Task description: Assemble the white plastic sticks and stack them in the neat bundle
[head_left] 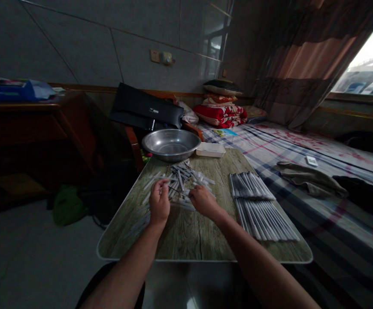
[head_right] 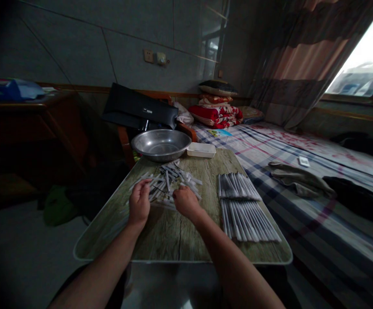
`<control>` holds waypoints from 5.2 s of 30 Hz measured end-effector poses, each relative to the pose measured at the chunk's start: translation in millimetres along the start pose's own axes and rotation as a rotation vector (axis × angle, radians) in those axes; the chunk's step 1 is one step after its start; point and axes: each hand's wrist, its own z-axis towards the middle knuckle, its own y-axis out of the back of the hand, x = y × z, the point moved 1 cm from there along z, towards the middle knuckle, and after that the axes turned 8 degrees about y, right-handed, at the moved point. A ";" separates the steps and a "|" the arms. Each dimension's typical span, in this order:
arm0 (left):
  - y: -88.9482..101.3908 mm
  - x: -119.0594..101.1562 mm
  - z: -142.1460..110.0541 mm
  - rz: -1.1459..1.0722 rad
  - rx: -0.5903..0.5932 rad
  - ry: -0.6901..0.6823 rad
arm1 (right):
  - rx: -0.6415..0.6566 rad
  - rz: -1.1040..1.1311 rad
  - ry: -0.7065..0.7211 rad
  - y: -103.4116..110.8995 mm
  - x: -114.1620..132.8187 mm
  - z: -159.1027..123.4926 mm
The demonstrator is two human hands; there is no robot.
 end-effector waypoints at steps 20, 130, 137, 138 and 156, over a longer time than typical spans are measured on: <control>3.3 2.3 0.5 0.025 -0.082 -0.019 | 0.154 -0.131 0.148 -7.6 41.6 33.1; 1.8 -41.1 -10.0 -0.588 0.543 0.570 | -0.109 0.005 -0.065 0.6 -23.5 14.2; -3.2 -38.3 -13.5 -0.558 0.632 0.605 | -0.023 -0.136 -0.170 -8.0 -35.7 75.5; -3.5 -38.0 -13.6 -0.560 0.633 0.604 | -0.024 -0.132 -0.170 -9.8 -36.0 79.1; -7.3 -37.1 -23.3 -0.471 0.820 0.581 | -0.411 1.203 -0.004 -6.1 -43.5 14.0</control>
